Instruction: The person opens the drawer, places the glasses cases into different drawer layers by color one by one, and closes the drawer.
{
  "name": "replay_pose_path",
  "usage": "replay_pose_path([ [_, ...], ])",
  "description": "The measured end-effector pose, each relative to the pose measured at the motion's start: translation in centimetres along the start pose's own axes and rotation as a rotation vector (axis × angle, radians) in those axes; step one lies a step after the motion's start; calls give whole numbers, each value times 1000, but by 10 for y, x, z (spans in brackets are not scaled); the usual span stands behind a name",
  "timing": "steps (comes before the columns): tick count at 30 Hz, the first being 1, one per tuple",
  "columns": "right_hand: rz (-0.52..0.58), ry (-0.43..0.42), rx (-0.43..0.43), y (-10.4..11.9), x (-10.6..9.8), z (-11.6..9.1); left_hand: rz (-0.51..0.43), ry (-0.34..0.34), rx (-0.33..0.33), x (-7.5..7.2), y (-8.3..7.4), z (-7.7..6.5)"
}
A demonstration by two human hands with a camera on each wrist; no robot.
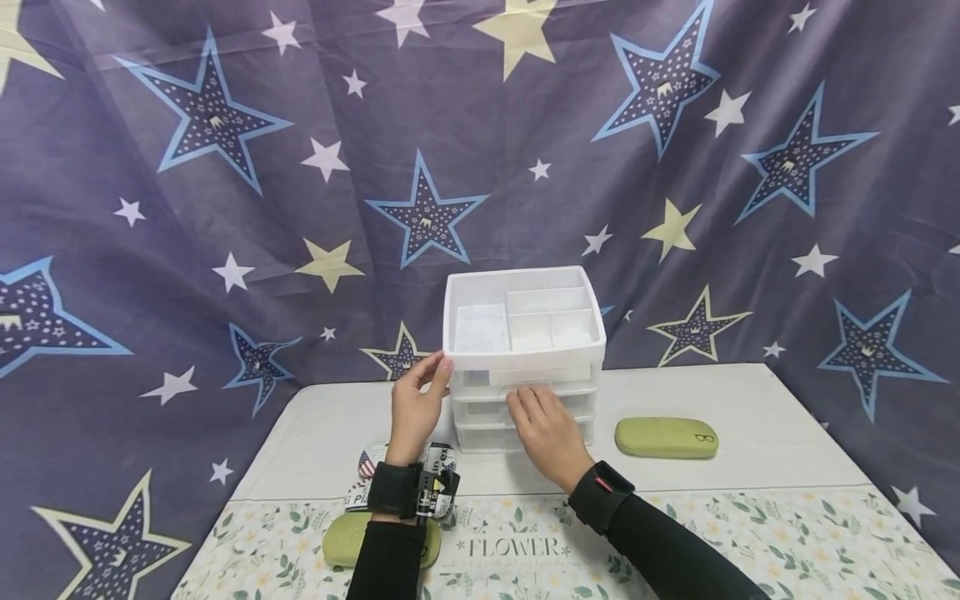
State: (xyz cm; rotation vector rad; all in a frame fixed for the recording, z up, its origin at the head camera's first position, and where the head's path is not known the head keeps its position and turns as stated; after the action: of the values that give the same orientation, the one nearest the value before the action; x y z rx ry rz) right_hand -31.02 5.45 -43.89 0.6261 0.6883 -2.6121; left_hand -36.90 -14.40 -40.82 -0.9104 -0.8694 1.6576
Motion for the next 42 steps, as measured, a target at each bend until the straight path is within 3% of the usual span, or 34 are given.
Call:
replay_pose_path([
  [11,-47,49,17,-1,11,-1,8,-2,-3,1,-2,0],
  [26,-101,57,15,1,16,-4,5,4,-15,3,-1,0],
  [42,-99,-3,-28,5,10,-7,9,2,3,1,0,-2],
])
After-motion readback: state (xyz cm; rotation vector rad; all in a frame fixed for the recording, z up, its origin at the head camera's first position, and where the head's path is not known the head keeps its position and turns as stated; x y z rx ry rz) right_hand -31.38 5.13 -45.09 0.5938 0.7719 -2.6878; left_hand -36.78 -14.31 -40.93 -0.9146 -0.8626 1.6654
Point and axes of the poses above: each hand's wrist, its own z-axis towards the middle knuckle, its own x-axis out of the palm, y = z × x, the point moved 6 cm from there along z, towards the middle knuckle
